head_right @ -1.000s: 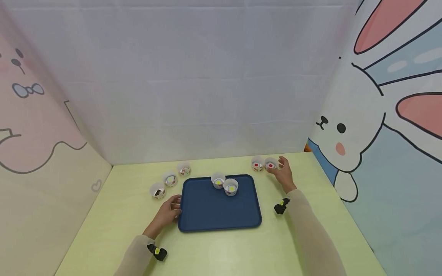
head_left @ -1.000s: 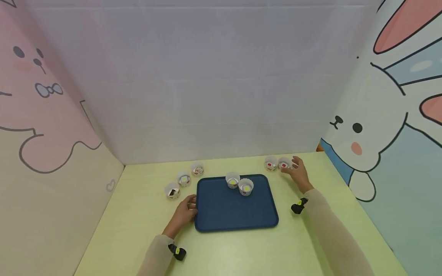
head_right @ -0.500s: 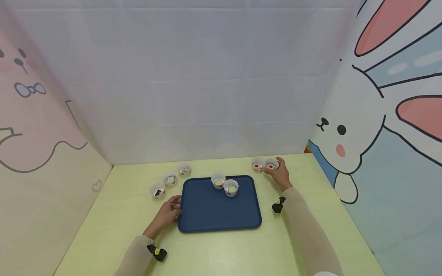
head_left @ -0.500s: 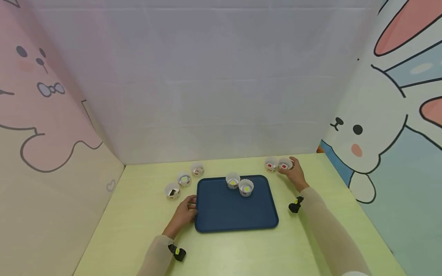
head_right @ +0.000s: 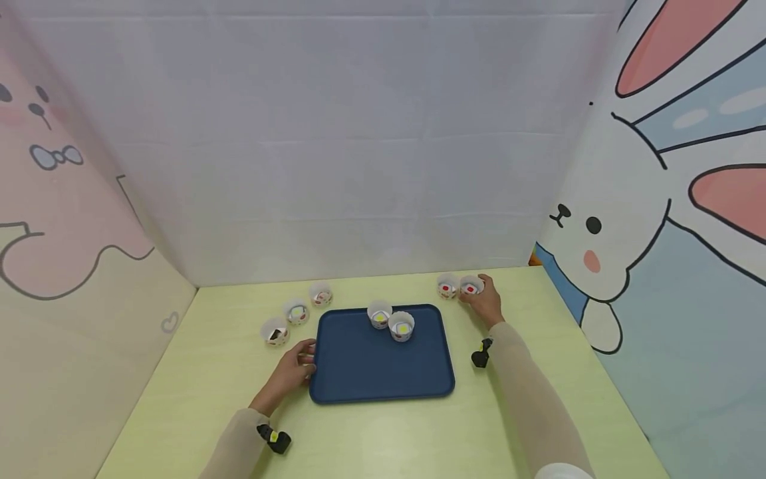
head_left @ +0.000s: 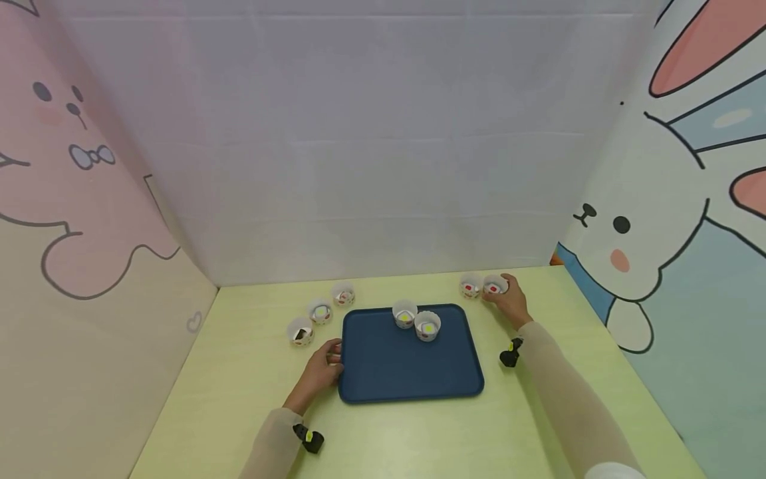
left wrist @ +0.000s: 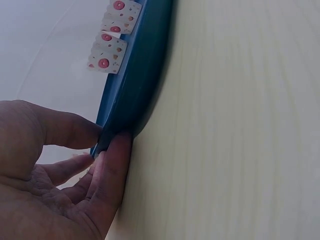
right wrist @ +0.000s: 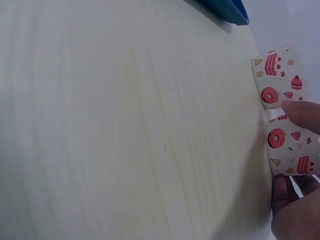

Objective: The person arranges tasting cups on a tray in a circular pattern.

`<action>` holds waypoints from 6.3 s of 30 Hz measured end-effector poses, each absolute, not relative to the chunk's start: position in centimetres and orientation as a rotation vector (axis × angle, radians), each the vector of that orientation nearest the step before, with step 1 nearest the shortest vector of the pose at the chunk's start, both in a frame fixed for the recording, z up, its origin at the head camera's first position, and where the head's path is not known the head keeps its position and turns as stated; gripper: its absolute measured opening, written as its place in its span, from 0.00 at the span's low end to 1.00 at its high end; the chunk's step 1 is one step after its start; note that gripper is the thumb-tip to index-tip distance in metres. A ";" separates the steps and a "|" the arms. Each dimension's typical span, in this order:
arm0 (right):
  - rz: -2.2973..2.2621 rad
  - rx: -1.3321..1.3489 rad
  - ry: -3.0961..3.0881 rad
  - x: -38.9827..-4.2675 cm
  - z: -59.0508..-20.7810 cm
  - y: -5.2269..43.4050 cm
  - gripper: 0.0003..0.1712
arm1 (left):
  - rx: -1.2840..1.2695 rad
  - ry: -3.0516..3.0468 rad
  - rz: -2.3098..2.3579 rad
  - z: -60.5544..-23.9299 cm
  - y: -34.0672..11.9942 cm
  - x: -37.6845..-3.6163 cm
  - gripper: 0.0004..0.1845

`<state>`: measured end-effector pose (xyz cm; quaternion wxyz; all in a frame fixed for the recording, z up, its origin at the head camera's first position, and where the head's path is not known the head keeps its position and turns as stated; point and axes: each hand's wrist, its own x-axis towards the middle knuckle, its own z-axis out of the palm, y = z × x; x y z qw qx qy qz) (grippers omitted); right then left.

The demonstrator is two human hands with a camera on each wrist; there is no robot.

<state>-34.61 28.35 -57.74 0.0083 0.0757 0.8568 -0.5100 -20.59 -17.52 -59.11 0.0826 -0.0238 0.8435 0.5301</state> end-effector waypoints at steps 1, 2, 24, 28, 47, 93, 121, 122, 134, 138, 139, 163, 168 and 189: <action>-1.590 0.242 2.683 -34.6 -57.8 28.4 0.50 | -0.071 2.518 1.580 -59.1 -17.5 -20.6 0.32; -1.584 0.242 2.694 -34.7 -57.9 28.4 0.49 | -0.072 2.518 1.579 -59.1 -17.5 -20.6 0.32; -1.500 0.328 2.747 -34.6 -58.1 28.7 0.40 | -0.132 2.474 1.617 -59.0 -17.3 -20.4 0.32; -1.510 0.324 2.754 -34.1 -57.9 28.8 0.40 | -0.137 2.464 1.617 -59.1 -17.3 -20.4 0.32; -1.529 0.222 2.796 -32.3 -56.0 30.2 0.44 | -0.120 2.483 1.615 -59.1 -17.3 -20.4 0.32; -1.600 -0.051 2.828 -25.6 -49.7 26.4 0.41 | -0.086 2.512 1.594 -59.2 -17.4 -20.4 0.32; -1.600 -0.180 2.789 -23.0 -52.9 22.1 0.38 | -0.098 2.518 1.557 -59.0 -17.5 -20.4 0.32; -1.599 -0.175 2.786 -22.9 -53.0 22.0 0.38 | -0.098 2.517 1.557 -59.1 -17.5 -20.4 0.32; -1.603 -0.203 2.755 -22.3 -54.2 20.9 0.36 | -0.101 2.527 1.546 -59.1 -17.4 -20.5 0.32; -1.601 -0.203 2.753 -22.1 -54.7 20.5 0.37 | -0.105 2.528 1.546 -59.0 -17.3 -20.5 0.32; -1.599 -0.203 2.755 -22.1 -54.8 20.4 0.37 | -0.105 2.528 1.548 -59.0 -17.3 -20.5 0.32; -1.501 -0.240 2.790 -21.4 -56.5 18.3 0.35 | -0.135 2.509 1.552 -58.9 -17.3 -20.6 0.32; -1.486 -0.232 2.773 -21.4 -56.7 17.9 0.34 | -0.126 2.512 1.547 -59.1 -17.3 -20.7 0.32; -1.402 -0.231 2.765 -21.4 -58.1 16.8 0.34 | -0.130 2.521 1.543 -59.1 -17.3 -20.6 0.32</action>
